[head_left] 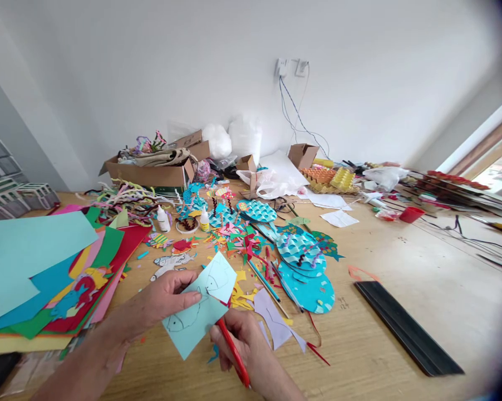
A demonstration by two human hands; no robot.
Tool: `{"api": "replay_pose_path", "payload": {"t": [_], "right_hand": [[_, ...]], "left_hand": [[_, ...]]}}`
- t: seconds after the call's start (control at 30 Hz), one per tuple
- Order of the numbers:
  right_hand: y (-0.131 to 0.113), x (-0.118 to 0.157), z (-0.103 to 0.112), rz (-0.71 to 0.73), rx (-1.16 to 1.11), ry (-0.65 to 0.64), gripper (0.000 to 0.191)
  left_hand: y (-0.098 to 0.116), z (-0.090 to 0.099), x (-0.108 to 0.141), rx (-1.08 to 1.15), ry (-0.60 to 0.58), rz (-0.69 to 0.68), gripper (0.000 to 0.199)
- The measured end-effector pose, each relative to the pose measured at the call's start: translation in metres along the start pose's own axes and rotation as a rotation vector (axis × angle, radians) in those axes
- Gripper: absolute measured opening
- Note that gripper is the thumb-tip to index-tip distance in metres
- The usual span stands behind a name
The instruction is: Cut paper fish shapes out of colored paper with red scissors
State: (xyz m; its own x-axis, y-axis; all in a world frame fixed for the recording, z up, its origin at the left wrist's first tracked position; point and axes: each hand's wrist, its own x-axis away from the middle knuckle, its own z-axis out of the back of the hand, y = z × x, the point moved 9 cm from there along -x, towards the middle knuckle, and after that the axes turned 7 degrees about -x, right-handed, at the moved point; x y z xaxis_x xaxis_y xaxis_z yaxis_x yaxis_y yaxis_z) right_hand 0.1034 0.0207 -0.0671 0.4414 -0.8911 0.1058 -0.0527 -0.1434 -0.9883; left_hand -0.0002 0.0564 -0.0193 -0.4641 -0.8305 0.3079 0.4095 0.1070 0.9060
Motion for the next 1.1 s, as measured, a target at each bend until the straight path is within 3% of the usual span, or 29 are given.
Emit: {"api": "replay_pose_path", "payload": {"t": [0.7, 1.1], "right_hand": [[0.012, 0.0, -0.003, 0.031, -0.023, -0.085, 0.038], [0.01, 0.001, -0.005, -0.005, -0.013, -0.087, 0.045]], "left_hand": [[-0.001, -0.003, 0.002, -0.048, -0.045, 0.004, 0.026], [-0.01, -0.003, 0.001, 0.037, -0.069, 0.03, 0.036]]}}
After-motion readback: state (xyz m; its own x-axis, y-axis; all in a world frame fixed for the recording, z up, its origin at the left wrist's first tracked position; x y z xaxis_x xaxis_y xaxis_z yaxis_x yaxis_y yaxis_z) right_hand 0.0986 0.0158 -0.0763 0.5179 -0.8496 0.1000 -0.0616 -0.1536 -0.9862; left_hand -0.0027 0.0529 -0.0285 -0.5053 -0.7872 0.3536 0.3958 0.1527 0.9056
